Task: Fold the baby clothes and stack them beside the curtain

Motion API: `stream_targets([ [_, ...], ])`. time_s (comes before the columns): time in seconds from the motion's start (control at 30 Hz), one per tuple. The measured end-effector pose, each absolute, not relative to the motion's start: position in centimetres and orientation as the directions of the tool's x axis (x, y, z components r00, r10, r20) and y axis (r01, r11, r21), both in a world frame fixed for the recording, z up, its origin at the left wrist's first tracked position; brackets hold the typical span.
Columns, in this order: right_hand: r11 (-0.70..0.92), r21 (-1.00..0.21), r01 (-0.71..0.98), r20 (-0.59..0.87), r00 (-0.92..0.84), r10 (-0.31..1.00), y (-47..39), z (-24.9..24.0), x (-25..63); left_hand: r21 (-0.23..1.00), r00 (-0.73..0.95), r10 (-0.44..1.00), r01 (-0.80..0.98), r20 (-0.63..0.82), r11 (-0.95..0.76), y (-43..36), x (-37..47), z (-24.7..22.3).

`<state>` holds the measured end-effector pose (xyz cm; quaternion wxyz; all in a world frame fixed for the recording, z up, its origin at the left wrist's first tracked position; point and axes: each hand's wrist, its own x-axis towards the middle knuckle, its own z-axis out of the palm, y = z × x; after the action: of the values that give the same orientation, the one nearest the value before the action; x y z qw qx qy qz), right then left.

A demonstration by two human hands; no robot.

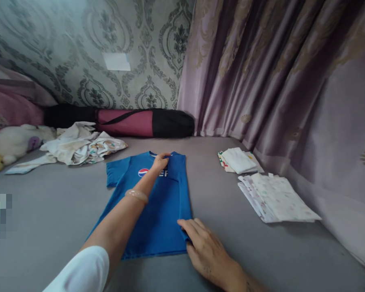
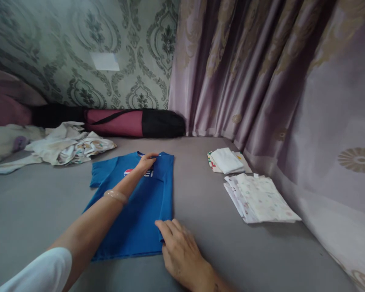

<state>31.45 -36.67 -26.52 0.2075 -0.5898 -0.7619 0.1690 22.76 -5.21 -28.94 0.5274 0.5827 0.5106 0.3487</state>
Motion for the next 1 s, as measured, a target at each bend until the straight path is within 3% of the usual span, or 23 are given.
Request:
stream_targets([
  [0.3,0.31,-0.488,0.816,0.169,-0.26,0.951,-36.5,-26.3,32.0,0.951,0.342,0.923,0.303,-0.176,0.069,-6.2,21.6,-28.3],
  [0.5,0.327,-0.47,0.82,0.196,-0.264,0.944,-36.5,-26.2,32.1,0.943,0.296,0.938,0.323,-0.18,0.079,-6.3,21.5,-28.0],
  [0.73,0.256,-0.639,0.725,0.185,-0.179,0.966,-36.1,-24.7,32.4,0.941,0.296,0.941,0.332,-0.162,0.057,-6.5,20.5,-28.7],
  [0.9,0.247,-0.636,0.731,0.188,-0.164,0.968,-32.8,-23.9,33.7,0.795,0.237,0.967,0.567,0.096,-0.217,-7.4,18.9,-29.0],
  [1.0,0.272,-0.569,0.776,0.242,-0.158,0.957,-27.9,-24.5,35.2,0.643,0.397,0.882,0.612,0.254,-0.46,-10.5,18.5,-28.7],
])
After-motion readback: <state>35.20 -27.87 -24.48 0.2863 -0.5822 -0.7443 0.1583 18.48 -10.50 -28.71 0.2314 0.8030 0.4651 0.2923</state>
